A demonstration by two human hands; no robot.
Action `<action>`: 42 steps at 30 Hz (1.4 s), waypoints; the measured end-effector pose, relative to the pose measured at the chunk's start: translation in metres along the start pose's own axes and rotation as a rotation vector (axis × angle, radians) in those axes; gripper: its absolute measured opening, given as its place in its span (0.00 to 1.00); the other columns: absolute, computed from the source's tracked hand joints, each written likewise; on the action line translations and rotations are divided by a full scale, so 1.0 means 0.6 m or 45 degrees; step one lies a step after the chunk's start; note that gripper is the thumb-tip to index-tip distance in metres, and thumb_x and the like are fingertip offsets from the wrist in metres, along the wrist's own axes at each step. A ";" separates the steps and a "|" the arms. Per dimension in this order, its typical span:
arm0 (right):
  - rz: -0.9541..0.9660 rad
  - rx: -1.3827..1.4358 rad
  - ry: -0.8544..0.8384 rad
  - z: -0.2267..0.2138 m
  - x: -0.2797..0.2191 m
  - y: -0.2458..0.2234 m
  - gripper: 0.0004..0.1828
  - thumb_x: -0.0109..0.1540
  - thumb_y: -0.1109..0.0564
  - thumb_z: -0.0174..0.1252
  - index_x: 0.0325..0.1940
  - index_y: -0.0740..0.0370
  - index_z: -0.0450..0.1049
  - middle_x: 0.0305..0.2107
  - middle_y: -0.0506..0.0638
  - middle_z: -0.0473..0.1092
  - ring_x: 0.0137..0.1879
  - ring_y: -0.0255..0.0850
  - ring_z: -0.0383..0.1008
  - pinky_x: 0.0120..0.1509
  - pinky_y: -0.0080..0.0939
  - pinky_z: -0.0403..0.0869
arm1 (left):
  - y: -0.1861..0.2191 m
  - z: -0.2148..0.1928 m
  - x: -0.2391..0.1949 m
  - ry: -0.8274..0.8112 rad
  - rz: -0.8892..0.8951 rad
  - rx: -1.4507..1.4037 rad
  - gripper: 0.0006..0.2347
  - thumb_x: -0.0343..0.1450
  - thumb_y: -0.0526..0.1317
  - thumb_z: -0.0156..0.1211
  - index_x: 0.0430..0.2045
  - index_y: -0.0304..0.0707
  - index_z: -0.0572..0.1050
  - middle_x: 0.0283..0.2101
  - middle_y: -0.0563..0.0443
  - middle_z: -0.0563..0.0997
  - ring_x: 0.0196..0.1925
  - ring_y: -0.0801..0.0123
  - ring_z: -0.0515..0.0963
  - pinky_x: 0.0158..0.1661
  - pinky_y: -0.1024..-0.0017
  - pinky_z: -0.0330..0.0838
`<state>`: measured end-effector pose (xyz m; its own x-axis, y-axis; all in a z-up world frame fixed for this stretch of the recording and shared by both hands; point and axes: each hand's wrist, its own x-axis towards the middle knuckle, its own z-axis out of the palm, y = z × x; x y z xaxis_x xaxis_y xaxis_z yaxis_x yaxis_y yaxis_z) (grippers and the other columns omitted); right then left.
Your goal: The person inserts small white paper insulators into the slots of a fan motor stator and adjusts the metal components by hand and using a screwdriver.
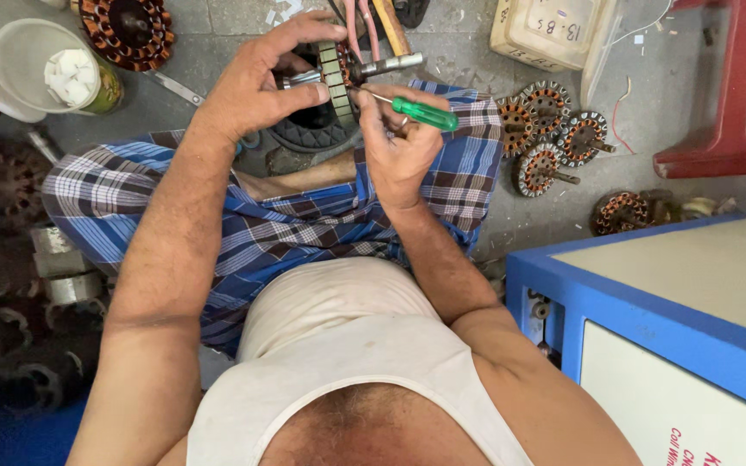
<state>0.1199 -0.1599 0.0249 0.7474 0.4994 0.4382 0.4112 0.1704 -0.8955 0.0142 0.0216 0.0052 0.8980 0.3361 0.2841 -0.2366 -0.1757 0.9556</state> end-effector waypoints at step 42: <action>-0.068 -0.177 -0.334 -0.034 0.031 -0.013 0.11 0.67 0.67 0.65 0.47 0.64 0.68 0.44 0.56 0.79 0.47 0.35 0.81 0.50 0.34 0.79 | 0.027 0.012 -0.009 0.104 0.174 0.113 0.25 0.73 0.34 0.66 0.68 0.44 0.68 0.72 0.48 0.68 0.65 0.62 0.76 0.62 0.67 0.75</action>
<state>0.1412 -0.1690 0.0416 0.5695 0.6986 0.4332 0.5275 0.0935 -0.8444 0.0081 0.0105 0.0188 0.8256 0.3771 0.4198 -0.3174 -0.3047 0.8980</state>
